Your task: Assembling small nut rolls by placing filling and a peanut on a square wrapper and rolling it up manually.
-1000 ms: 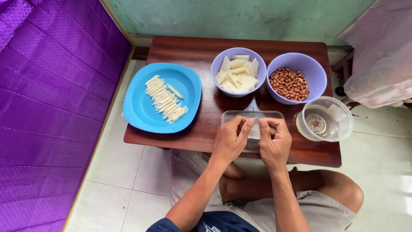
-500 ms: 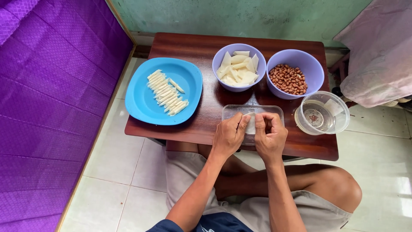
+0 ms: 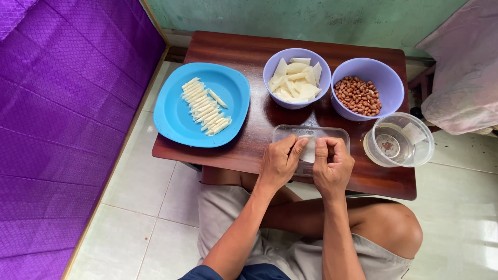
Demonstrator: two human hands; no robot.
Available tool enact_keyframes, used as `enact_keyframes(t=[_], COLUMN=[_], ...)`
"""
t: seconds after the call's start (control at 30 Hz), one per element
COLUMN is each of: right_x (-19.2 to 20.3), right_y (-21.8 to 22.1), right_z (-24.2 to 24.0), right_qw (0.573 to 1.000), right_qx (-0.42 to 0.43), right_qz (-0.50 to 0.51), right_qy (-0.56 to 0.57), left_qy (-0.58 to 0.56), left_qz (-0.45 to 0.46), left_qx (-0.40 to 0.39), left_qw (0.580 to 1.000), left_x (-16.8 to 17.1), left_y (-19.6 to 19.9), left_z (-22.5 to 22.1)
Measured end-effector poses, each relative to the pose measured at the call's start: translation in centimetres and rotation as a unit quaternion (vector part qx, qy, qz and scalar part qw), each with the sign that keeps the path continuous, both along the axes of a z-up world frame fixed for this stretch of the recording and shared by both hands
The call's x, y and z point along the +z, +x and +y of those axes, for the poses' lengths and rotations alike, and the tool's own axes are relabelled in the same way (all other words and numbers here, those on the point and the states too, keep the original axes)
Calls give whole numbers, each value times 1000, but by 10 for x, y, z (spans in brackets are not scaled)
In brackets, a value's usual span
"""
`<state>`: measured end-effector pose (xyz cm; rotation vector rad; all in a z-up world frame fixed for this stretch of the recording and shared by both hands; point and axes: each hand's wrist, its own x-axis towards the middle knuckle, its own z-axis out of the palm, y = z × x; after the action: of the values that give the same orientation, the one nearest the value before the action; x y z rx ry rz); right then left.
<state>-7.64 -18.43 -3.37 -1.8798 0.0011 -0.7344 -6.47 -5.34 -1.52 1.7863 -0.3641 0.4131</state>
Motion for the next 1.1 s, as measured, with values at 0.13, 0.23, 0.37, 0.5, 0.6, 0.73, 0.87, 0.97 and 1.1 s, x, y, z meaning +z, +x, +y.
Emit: enact_keyframes(t=[0.13, 0.23, 0.37, 0.5, 0.6, 0.73, 0.87, 0.97, 1.1], right_x=[-8, -8, 0, -2, 0, -6, -5, 6, 4], right_y=[3, 5, 5, 4, 2, 3, 3, 4, 5], right_z=[-2, -1, 2, 2, 3, -1, -4, -2, -2], right_qw=[1000, 1000, 999, 999, 999, 999, 999, 998, 996], right_qx=[9, 9, 31, 39, 31, 26, 26, 47, 62], right_qz=[-3, -2, 5, 24, 30, 23, 30, 41, 55], right_qy=[10, 15, 28, -13, -13, -7, 1, 11, 21], left_qy=[-13, -42, -61, -71, -71, -80, -78, -66, -43], left_qz=[6, 7, 33, 71, 69, 61, 50, 50, 45], left_qx=[-7, -28, -51, -57, -49, -47, -45, -55, -64], left_qw=[1000, 999, 996, 993, 994, 994, 995, 995, 996], left_x=[11, 7, -8, -20, -22, -10, -1, -1, -4], left_y=[-2, 1, 7, 9, 9, 9, 8, 7, 8], left_z=[2, 3, 6, 9, 7, 7, 8, 8, 8])
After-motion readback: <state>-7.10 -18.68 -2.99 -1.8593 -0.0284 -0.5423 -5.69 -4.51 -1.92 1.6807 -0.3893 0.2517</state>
